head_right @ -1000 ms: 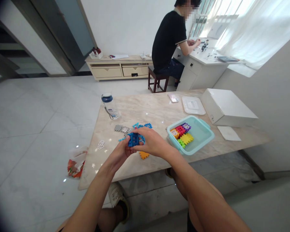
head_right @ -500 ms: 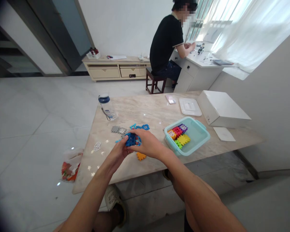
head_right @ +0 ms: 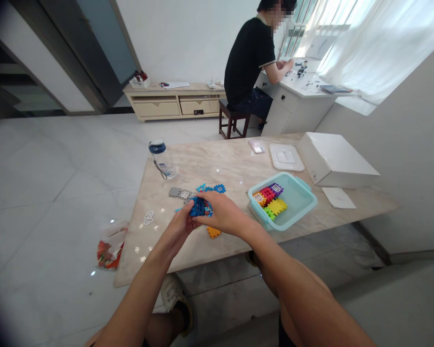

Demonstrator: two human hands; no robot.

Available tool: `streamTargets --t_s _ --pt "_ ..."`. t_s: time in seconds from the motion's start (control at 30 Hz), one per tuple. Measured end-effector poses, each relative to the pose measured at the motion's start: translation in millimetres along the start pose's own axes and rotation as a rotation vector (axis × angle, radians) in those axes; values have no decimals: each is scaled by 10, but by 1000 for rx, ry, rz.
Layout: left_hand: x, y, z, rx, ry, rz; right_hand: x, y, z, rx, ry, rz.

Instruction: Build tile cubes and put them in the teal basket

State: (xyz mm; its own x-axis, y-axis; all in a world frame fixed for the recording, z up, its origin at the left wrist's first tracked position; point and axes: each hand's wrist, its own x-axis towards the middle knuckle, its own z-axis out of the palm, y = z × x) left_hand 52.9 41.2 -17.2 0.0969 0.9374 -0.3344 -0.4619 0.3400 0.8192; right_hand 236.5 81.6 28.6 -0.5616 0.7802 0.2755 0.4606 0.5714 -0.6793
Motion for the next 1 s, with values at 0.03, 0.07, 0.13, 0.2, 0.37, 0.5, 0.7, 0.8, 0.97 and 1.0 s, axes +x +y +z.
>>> streamTargets --t_s 0.03,0.07,0.13,0.2,0.37,0.5,0.7,0.8,0.97,1.0 --pt "-4 8 13 -2 12 -3 1 -2 1 -7 -6 7" --pt "-8 17 24 -5 24 -2 3 -6 3 -13 -12 12" --pt "-18 31 43 -4 34 2 6 -18 8 -16 -28 19" --pt "-25 32 52 5 33 2 3 -35 16 -7 -37 17" --pt "-4 2 45 25 92 -6 -36 11 -41 -8 -81 56" --pt "8 34 10 -60 226 31 -52 269 -179 -149 -179 129" --pt "-18 155 -30 -191 254 -9 -38 678 -289 -370 -316 315" --pt "-6 163 -18 -232 252 -6 1 723 -292 -288 -422 413" --pt "13 108 -16 -251 272 -32 148 715 -162 -281 -375 415" --pt "14 98 -23 -242 268 -39 178 713 -115 -315 -335 408"
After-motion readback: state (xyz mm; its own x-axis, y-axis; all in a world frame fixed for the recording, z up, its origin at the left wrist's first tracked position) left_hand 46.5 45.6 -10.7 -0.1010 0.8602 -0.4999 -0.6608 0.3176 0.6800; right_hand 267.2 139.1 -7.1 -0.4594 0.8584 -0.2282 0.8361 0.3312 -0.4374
